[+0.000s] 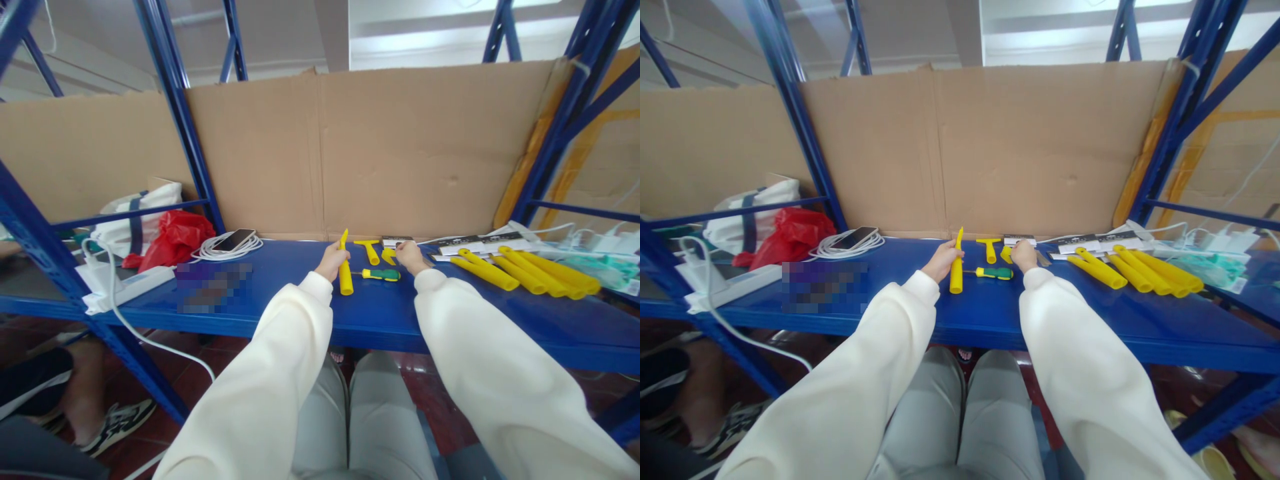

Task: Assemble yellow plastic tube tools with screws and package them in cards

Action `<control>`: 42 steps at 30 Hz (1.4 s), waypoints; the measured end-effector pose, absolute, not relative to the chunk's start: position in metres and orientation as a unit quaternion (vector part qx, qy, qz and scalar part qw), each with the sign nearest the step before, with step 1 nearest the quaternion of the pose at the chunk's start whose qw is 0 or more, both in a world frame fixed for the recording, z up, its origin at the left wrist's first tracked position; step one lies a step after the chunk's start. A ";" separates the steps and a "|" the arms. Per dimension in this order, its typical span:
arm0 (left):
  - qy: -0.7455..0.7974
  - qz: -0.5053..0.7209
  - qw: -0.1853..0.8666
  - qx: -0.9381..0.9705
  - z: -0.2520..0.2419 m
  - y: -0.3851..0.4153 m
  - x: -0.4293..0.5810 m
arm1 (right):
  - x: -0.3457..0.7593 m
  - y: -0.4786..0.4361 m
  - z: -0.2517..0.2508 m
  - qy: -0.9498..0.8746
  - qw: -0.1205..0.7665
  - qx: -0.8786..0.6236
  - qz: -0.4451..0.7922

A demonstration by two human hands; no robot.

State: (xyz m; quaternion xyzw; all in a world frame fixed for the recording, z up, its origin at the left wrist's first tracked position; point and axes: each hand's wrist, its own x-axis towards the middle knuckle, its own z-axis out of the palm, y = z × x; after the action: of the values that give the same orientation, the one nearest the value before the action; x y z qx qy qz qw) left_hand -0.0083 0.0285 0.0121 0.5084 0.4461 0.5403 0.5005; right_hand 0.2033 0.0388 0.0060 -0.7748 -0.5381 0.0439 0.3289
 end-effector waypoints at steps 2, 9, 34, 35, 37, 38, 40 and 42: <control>0.449 0.538 0.494 0.514 0.010 0.030 -0.008 | 0.200 0.037 0.008 -0.544 0.301 -0.782 0.040; 0.448 0.531 0.477 0.538 0.008 0.033 -0.008 | 0.194 0.022 0.017 -0.622 0.379 -0.685 0.021; 0.450 0.500 0.470 0.571 0.013 0.027 0.021 | 0.147 -0.005 0.014 -0.660 0.467 -0.487 0.330; 0.473 0.499 0.441 0.577 0.013 0.030 0.023 | 0.151 -0.004 0.014 -0.661 0.468 -0.493 0.317; 0.521 0.487 0.381 0.588 0.015 0.037 0.029 | 0.161 -0.001 0.015 -0.664 0.477 -0.507 0.273; 0.542 0.475 0.356 0.595 0.016 0.042 0.031 | 0.167 0.001 0.015 -0.662 0.483 -0.518 0.245; 0.576 0.441 0.325 0.606 0.016 0.051 0.036 | 0.181 0.002 0.016 -0.657 0.489 -0.543 0.185; 0.597 0.416 0.319 0.608 0.014 0.061 0.042 | 0.198 0.000 0.020 -0.641 0.485 -0.581 0.127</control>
State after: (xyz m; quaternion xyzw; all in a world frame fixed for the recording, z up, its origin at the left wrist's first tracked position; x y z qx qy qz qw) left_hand 0.0417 0.0607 0.0144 0.6075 0.5970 0.4157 0.3189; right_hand 0.1983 -0.0002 0.0201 -0.5811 -0.6414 0.1272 0.4845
